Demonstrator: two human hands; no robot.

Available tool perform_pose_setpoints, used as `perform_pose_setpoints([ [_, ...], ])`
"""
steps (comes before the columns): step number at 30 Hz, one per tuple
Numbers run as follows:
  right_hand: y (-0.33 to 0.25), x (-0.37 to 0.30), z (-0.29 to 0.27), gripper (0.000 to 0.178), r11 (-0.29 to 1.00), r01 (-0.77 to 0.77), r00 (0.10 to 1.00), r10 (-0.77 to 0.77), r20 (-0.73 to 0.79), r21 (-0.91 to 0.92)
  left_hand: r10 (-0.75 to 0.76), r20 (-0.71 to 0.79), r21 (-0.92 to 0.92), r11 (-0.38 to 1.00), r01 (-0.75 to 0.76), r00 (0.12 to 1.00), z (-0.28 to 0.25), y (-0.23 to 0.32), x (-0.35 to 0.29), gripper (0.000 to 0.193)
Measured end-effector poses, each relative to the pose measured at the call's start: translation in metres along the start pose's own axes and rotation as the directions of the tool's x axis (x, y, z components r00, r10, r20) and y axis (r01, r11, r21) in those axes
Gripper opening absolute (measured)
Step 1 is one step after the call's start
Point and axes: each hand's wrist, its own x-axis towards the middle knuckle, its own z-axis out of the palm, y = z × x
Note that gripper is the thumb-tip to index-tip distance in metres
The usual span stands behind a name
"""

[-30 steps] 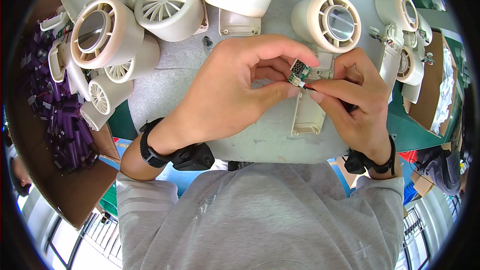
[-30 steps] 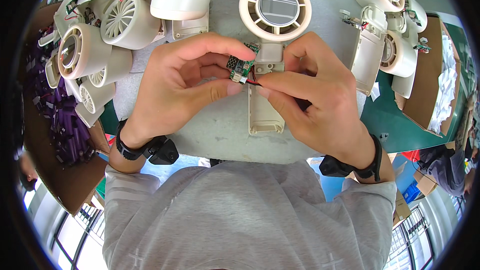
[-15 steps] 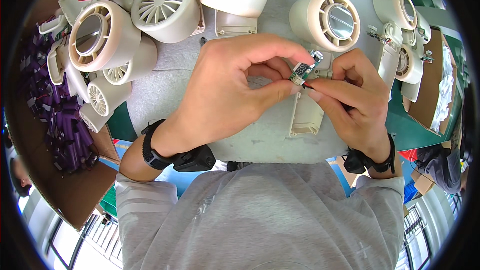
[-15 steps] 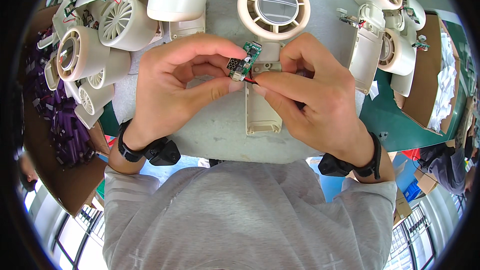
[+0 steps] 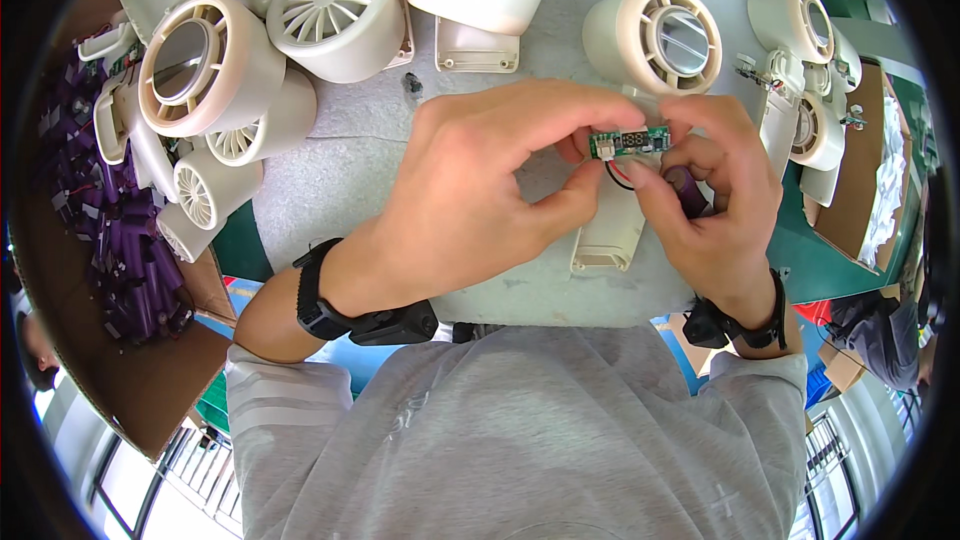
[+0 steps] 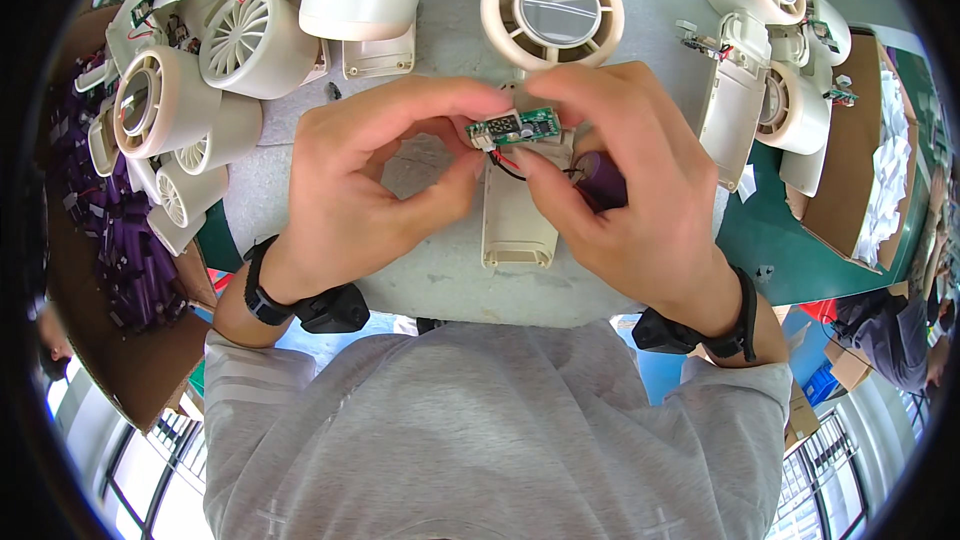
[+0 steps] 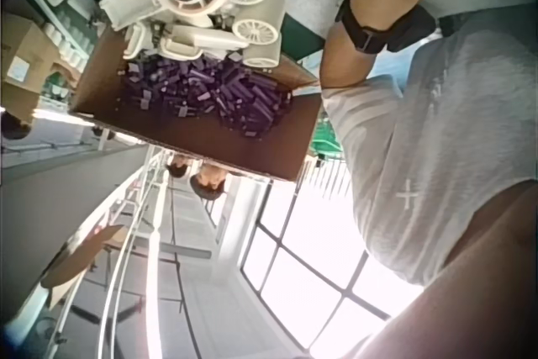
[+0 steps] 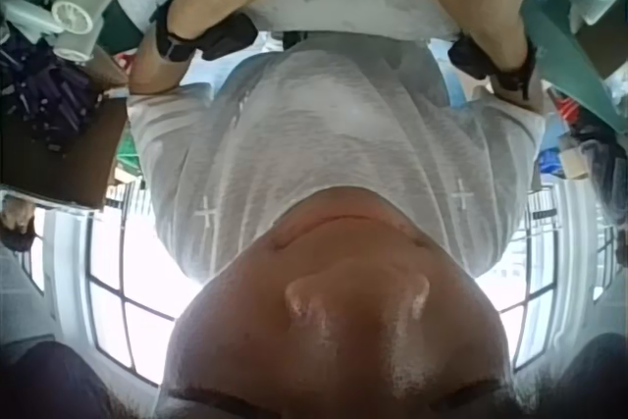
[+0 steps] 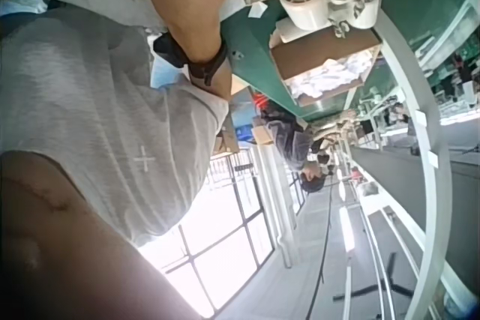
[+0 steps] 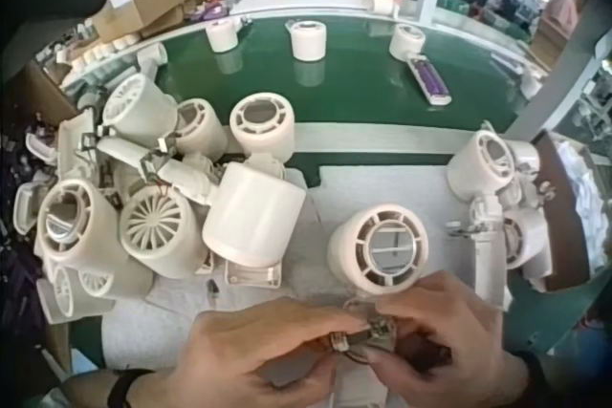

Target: The person assembles portable fans by connecting battery wires to circuit boards and fitting the boards and batteries into the plastic fan housings by hand.

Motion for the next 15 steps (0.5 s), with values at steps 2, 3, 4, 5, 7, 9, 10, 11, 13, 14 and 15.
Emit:
perform_pose_setpoints([
  [2, 0.0012, 0.0014, -0.0024, 0.039, 0.998, 0.037, 0.999, -0.037, 0.009, -0.058, 0.026, 0.006, 0.08, 0.996, -0.026, 1.0, -0.0004, -0.0001, 0.0002, 0.041],
  [3, 0.0024, 0.0027, -0.0055, 0.04, 0.985, 0.105, 0.994, -0.098, 0.057, -0.135, 0.025, 0.005, 0.08, 0.996, -0.025, 1.0, -0.0005, -0.0002, 0.0002, 0.041],
  [4, 0.0033, 0.0033, -0.0065, 0.041, 0.975, 0.14, 0.988, -0.128, 0.083, -0.172, 0.045, -0.006, 0.089, 0.995, -0.045, 0.999, -0.0007, -0.0006, 0.0006, 0.041],
  [5, 0.004, 0.0034, -0.0073, 0.042, 0.963, 0.175, 0.982, -0.155, 0.111, -0.207, 0.066, -0.017, 0.098, 0.993, -0.064, 0.998, -0.0008, -0.0011, 0.0011, 0.04],
  [7, 0.0064, 0.0025, -0.0074, 0.042, 0.965, 0.173, 0.983, -0.156, 0.101, -0.197, 0.089, -0.025, 0.105, 0.991, -0.086, 0.996, -0.0007, -0.0025, 0.0023, 0.039],
  [9, 0.007, 0.0021, -0.0075, 0.042, 0.966, 0.172, 0.983, -0.156, 0.095, -0.191, 0.107, -0.024, 0.139, 0.985, -0.103, 0.994, -0.0014, -0.0043, 0.0017, 0.036],
  [10, 0.007, 0.0021, -0.0073, 0.042, 0.966, 0.168, 0.984, -0.152, 0.095, -0.196, 0.116, -0.024, 0.157, 0.981, -0.111, 0.993, -0.0015, -0.0047, 0.0015, 0.035],
  [11, 0.0069, 0.0021, -0.0071, 0.042, 0.966, 0.164, 0.985, -0.148, 0.094, -0.201, 0.116, -0.024, 0.157, 0.981, -0.111, 0.993, -0.0014, -0.0046, 0.0015, 0.035],
  [13, 0.0058, 0.0024, -0.0061, 0.042, 0.966, 0.159, 0.985, -0.143, 0.094, -0.206, 0.162, -0.031, 0.223, 0.963, -0.151, 0.986, -0.0017, -0.0038, 0.0015, 0.033],
  [14, 0.0051, 0.0028, -0.0054, 0.042, 0.968, 0.149, 0.987, -0.133, 0.088, -0.201, 0.184, -0.034, 0.255, 0.952, -0.17, 0.982, -0.0018, -0.0036, 0.0014, 0.031],
  [15, 0.0047, 0.0028, -0.0051, 0.042, 0.971, 0.14, 0.989, -0.126, 0.081, -0.197, 0.186, -0.033, 0.256, 0.951, -0.171, 0.982, -0.0009, -0.0034, 0.0012, 0.031],
])
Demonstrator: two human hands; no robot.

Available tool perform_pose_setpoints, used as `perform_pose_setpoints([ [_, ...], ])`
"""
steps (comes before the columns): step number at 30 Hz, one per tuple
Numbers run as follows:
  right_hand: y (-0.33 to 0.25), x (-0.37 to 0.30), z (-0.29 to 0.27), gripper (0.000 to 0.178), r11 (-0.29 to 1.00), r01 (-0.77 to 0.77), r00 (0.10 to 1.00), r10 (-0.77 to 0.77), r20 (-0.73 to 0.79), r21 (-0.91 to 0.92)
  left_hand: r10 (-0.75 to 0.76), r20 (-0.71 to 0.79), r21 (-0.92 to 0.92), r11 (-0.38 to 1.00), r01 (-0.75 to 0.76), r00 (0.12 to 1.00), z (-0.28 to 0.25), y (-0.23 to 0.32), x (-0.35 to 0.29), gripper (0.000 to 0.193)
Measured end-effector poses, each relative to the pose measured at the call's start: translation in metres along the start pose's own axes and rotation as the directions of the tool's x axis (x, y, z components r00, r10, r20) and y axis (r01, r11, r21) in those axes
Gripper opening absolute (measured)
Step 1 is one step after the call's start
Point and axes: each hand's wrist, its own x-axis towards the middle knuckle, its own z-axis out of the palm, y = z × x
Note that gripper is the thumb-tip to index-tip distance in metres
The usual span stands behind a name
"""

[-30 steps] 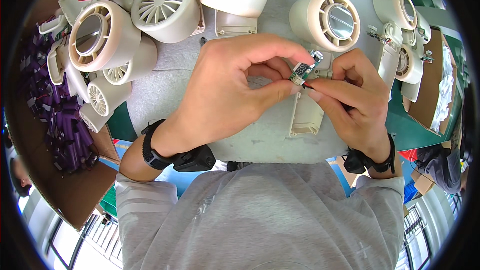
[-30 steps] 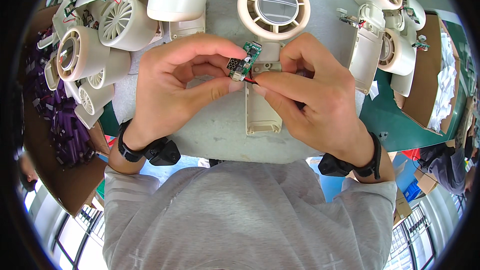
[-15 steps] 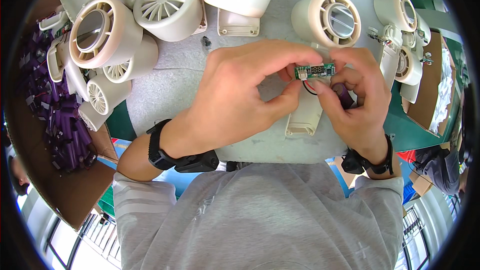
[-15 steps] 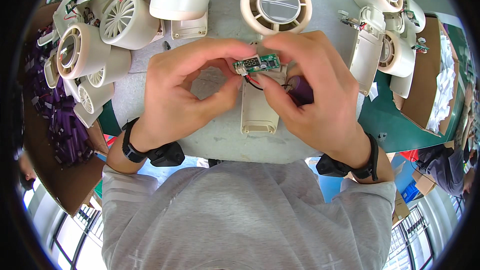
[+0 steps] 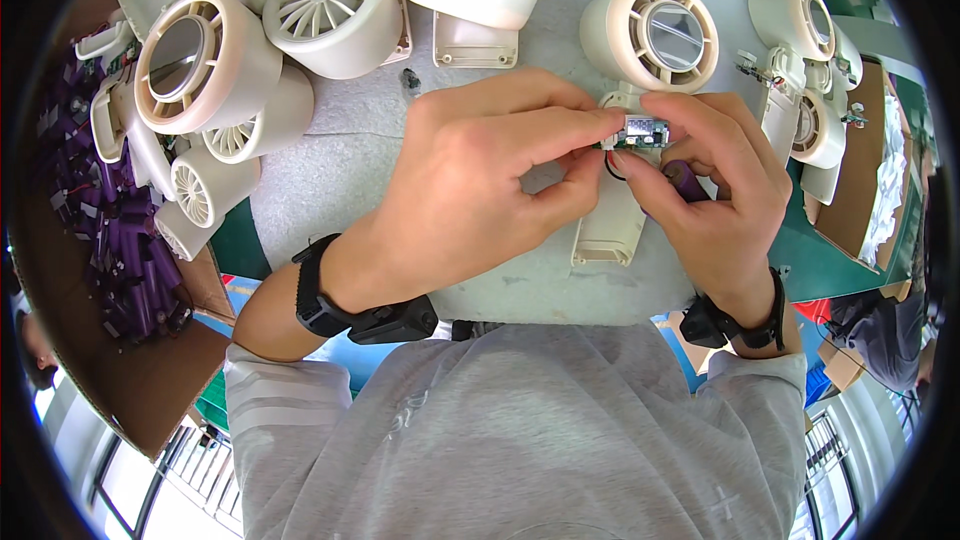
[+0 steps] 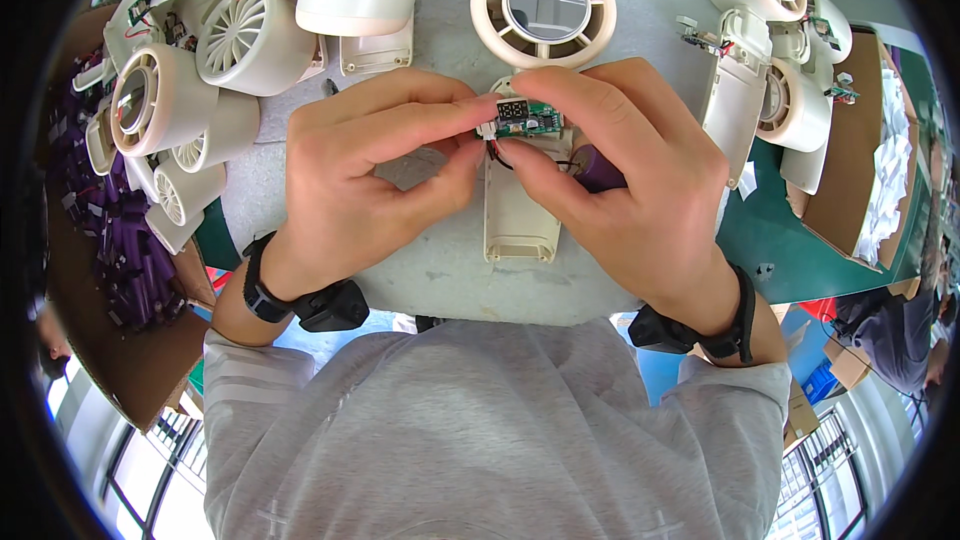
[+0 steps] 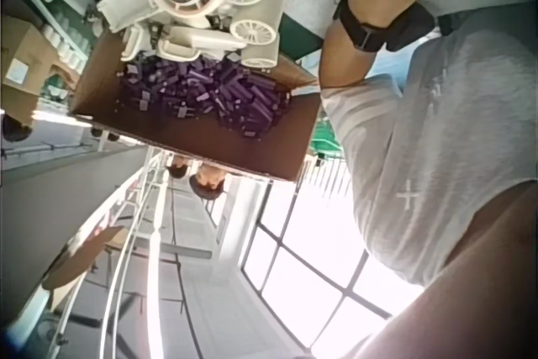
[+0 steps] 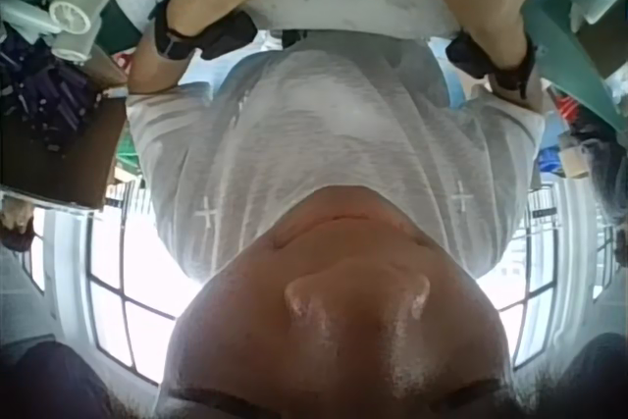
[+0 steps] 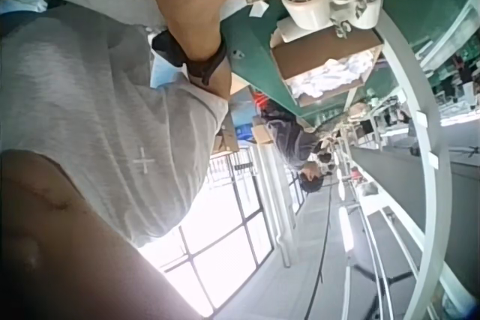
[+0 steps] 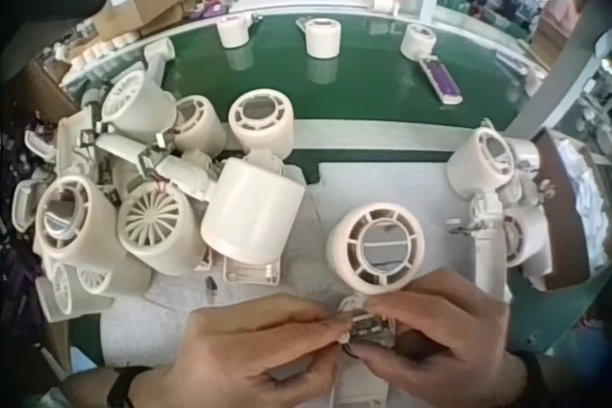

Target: The person assembles portable fans by connecting battery wires to circuit boards and fitting the boards and batteries into the plastic fan housings by hand.

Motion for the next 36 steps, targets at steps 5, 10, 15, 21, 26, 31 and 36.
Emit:
perform_pose_setpoints([
  [5, -0.002, 0.001, 0.0, 0.043, 0.998, 0.015, 1.0, -0.015, -0.008, -0.053, -0.005, -0.038, -0.01, 1.0, 0.005, 0.999, 0.003, 0.0, -0.001, 0.029],
  [10, -0.004, 0.002, 0.0, 0.042, 0.993, 0.026, 0.999, -0.03, -0.039, -0.111, 0.0, -0.036, -0.007, 1.0, 0.0, 0.999, 0.003, -0.002, -0.001, 0.027],
  [15, -0.005, 0.002, 0.0, 0.041, 0.993, -0.003, 1.0, 0.0, -0.025, -0.12, -0.002, -0.03, -0.017, 1.0, 0.002, 1.0, 0.003, -0.002, -0.002, 0.027],
  [21, -0.004, 0.003, 0.0, 0.036, 0.995, 0.01, 1.0, -0.011, -0.011, -0.095, -0.025, -0.029, -0.059, 0.998, 0.023, 0.999, 0.003, -0.003, -0.002, 0.026],
  [26, -0.011, -0.002, -0.002, 0.03, 0.972, -0.212, 0.977, 0.213, -0.004, 0.099, -0.078, 0.044, -0.136, 0.987, 0.083, 0.996, 0.003, -0.003, -0.002, 0.029],
  [31, -0.007, -0.002, -0.01, 0.025, 0.994, -0.111, 0.993, 0.111, 0.034, -0.007, -0.224, 0.147, -0.245, 0.936, 0.255, 0.964, 0.003, 0.004, 0.0, 0.038],
  [36, -0.008, -0.001, -0.012, 0.025, 0.996, -0.014, 0.998, 0.02, 0.067, -0.09, -0.228, 0.207, -0.301, 0.91, 0.284, 0.951, 0.004, 0.001, -0.001, 0.044],
])
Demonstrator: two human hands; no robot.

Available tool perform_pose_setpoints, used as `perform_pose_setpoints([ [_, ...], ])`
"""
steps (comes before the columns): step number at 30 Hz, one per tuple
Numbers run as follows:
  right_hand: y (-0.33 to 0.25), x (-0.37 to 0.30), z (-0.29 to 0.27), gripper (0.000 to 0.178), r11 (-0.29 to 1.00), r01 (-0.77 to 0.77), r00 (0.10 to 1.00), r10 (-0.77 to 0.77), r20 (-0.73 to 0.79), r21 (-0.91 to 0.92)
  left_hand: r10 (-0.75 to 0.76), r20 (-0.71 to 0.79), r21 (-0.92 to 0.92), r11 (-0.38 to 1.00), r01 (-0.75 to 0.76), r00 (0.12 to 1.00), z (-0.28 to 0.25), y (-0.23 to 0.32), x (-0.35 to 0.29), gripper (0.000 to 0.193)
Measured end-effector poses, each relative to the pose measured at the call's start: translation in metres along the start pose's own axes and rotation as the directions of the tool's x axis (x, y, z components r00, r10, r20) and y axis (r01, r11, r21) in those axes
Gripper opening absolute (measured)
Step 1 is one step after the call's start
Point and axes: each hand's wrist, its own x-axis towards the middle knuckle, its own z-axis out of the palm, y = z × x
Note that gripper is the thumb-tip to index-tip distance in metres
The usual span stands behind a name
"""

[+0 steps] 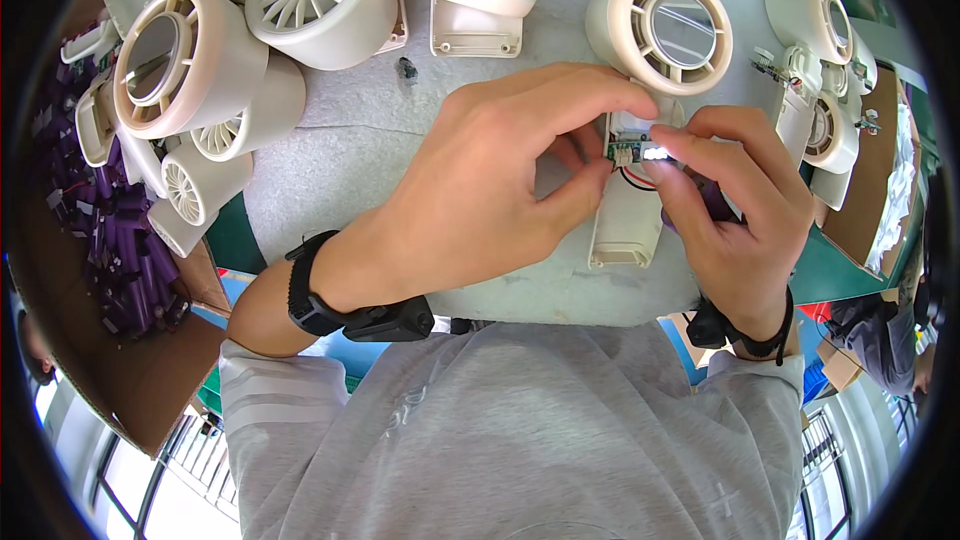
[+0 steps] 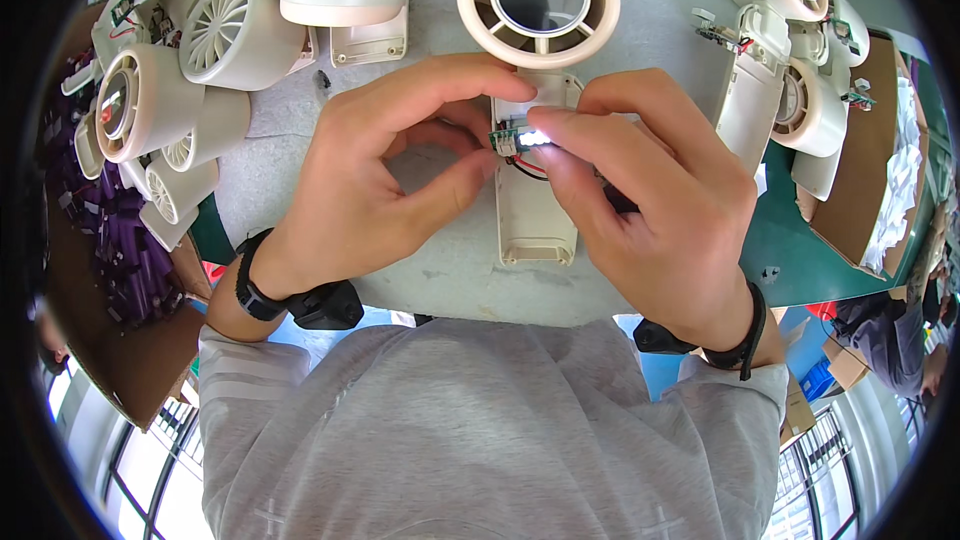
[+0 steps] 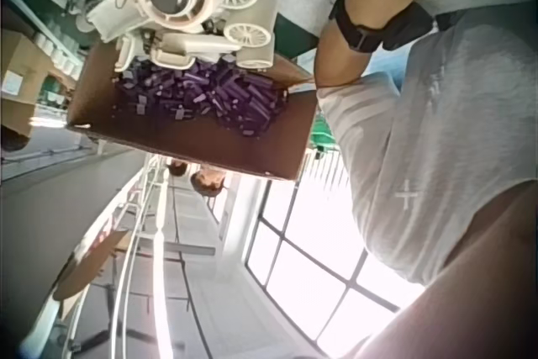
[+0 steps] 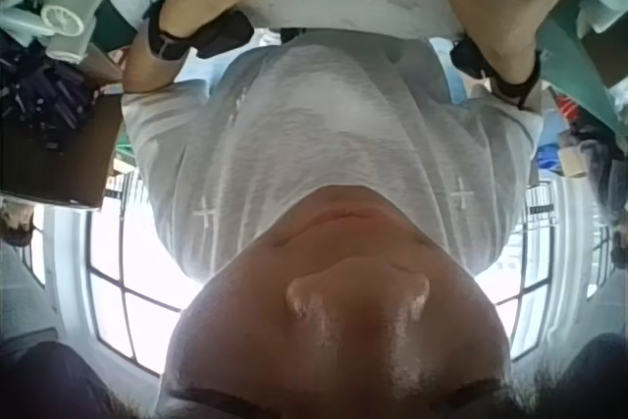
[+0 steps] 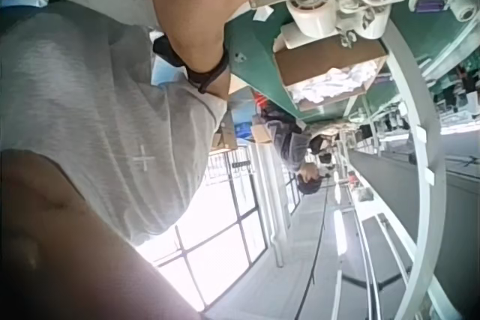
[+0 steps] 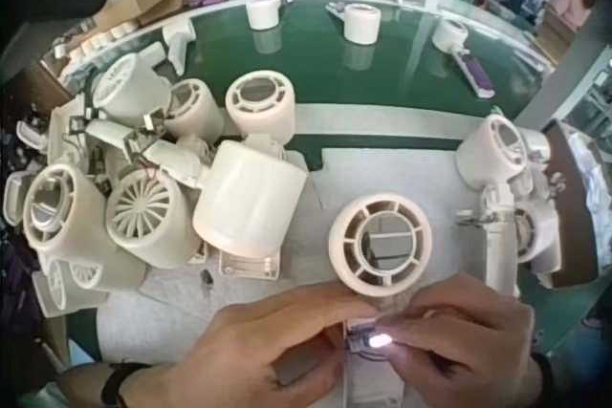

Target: The person assembles portable fans by connecting battery wires to circuit boards and fitting the boards and batteries into the plastic fan housings by hand.

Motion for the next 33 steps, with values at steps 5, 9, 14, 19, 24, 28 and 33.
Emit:
perform_pose_setpoints([
  [5, 0.002, 0.001, 0.002, 0.025, 0.996, 0.061, 0.997, -0.064, -0.048, -0.06, -0.066, 0.029, -0.044, 0.997, 0.067, 0.997, 0.0, 0.001, 0.001, 0.044],
  [9, 0.0, 0.0, 0.003, 0.024, 0.998, 0.021, 0.997, -0.025, -0.068, -0.056, -0.086, 0.02, -0.065, 0.994, 0.087, 0.996, 0.001, 0.002, 0.001, 0.042],
  [14, -0.003, -0.002, 0.004, 0.027, 0.996, 0.005, 0.998, -0.01, -0.057, -0.087, -0.097, 0.022, -0.063, 0.993, 0.098, 0.995, 0.001, 0.002, 0.001, 0.042],
  [19, -0.001, -0.005, 0.005, 0.029, 0.989, 0.042, 0.997, -0.05, -0.053, -0.145, -0.111, 0.035, -0.065, 0.991, 0.114, 0.993, 0.001, 0.002, 0.002, 0.039],
  [24, -0.002, -0.006, 0.006, 0.031, 0.983, 0.054, 0.997, -0.062, -0.041, -0.175, -0.09, 0.043, -0.066, 0.993, 0.093, 0.995, -0.002, -0.001, 0.003, 0.035],
  [28, -0.007, -0.003, 0.004, 0.025, 0.981, 0.044, 0.998, -0.051, -0.034, -0.187, -0.046, 0.023, -0.067, 0.997, 0.047, 0.999, -0.001, -0.007, 0.004, 0.029],
  [33, -0.006, -0.003, 0.002, 0.02, 0.993, -0.068, 0.994, 0.059, -0.095, -0.093, 0.05, 0.014, 0.031, 0.998, -0.05, 0.999, -0.004, -0.006, 0.005, 0.031],
])
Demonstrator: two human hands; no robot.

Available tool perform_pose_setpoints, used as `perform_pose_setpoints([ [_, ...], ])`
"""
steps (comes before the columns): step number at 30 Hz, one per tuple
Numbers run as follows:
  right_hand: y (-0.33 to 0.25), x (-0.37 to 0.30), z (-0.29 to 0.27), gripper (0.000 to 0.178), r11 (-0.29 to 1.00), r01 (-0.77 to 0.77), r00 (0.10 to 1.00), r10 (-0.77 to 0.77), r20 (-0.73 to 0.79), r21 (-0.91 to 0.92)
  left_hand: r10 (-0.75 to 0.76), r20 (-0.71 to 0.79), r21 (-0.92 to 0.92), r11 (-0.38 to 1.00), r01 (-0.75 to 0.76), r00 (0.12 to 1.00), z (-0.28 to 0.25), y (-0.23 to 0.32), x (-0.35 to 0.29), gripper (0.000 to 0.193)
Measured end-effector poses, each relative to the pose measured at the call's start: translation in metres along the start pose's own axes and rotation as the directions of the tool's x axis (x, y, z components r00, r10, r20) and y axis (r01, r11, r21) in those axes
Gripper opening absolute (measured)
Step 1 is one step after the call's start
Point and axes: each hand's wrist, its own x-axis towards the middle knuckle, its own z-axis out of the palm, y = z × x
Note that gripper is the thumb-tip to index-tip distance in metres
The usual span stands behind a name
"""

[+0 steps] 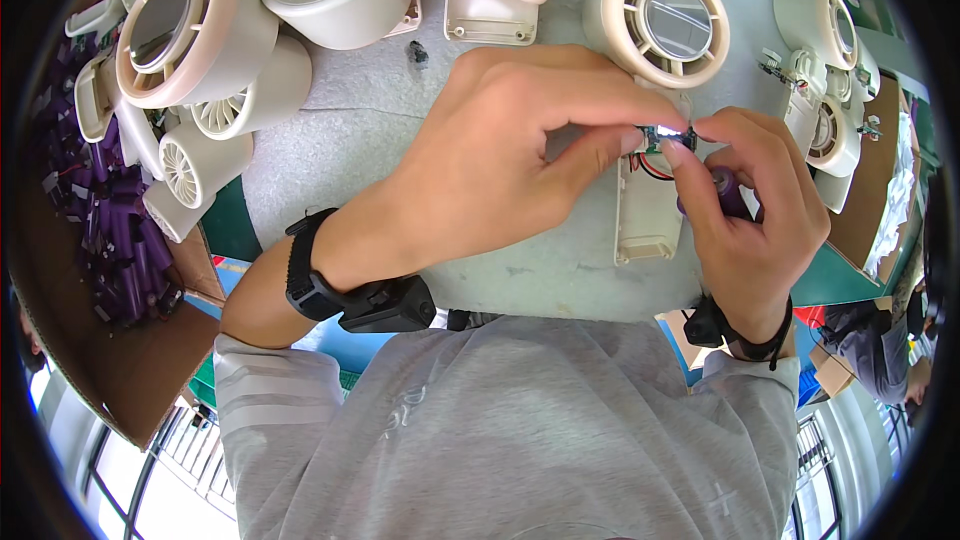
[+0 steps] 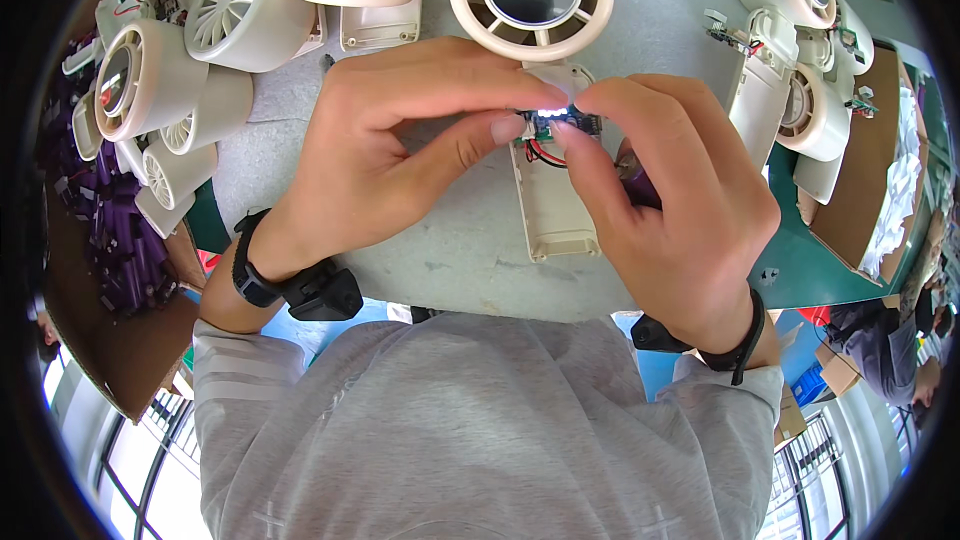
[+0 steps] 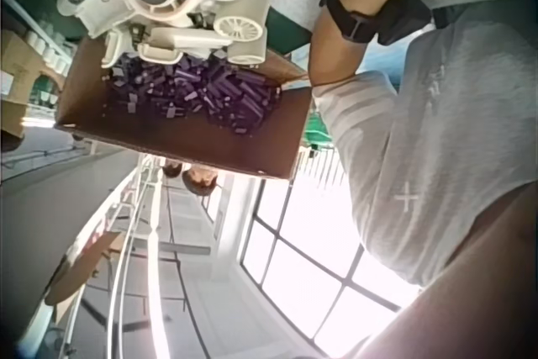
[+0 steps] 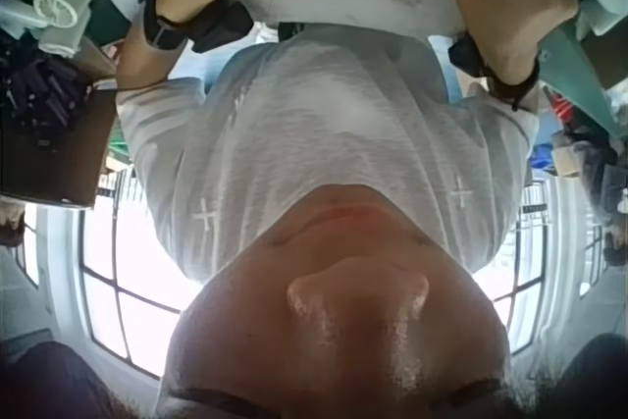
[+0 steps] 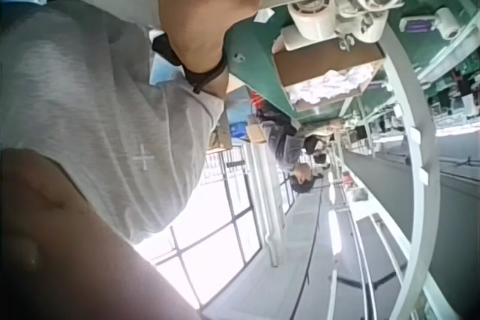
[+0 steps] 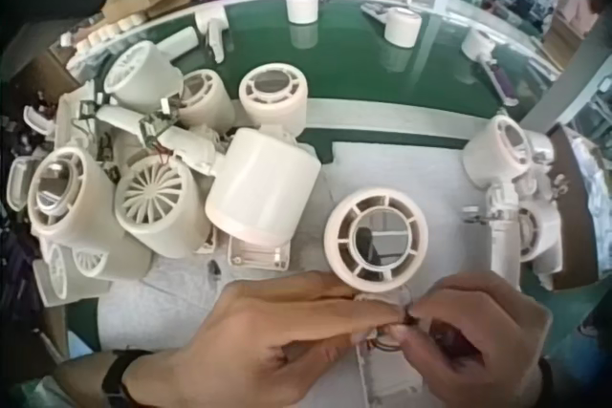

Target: The person assembles portable fans by connecting battery wires to circuit boards and fitting the boards and batteries into the plastic fan housings by hand.

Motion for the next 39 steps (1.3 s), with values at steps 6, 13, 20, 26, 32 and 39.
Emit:
perform_pose_setpoints([
  [6, 0.006, 0.005, -0.001, 0.018, 0.987, -0.129, 0.988, 0.119, 0.099, 0.098, 0.125, -0.021, 0.226, 0.967, -0.117, 0.992, 0.002, 0.002, -0.001, 0.037],
  [13, 0.001, 0.009, -0.01, 0.03, 0.823, -0.512, 0.826, 0.394, 0.404, 0.245, 0.103, -0.039, 0.167, 0.981, -0.095, 0.994, 0.005, 0.003, -0.002, 0.041],
  [20, -0.002, 0.008, -0.026, 0.058, 0.95, -0.247, 0.853, 0.12, 0.508, 0.189, -0.017, -0.029, 0.08, 0.997, 0.019, 0.999, 0.003, 0.007, -0.001, 0.039],
  [26, 0.0, -0.005, -0.032, 0.05, 0.999, -0.019, 0.946, 0.028, 0.322, -0.031, -0.044, -0.117, 0.032, 0.998, 0.048, 0.992, 0.008, 0.003, 0.0, 0.033],
  [32, -0.006, -0.012, -0.042, 0.02, 0.96, 0.113, 0.973, -0.054, 0.223, -0.257, 0.01, -0.14, 0.066, 0.998, -0.001, 0.99, 0.01, 0.008, -0.003, 0.03],
  [39, -0.002, -0.023, -0.04, 0.014, 0.953, 0.183, 0.963, -0.124, 0.24, -0.241, 0.075, -0.203, 0.097, 0.994, -0.056, 0.976, 0.018, 0.009, -0.007, 0.028],
])
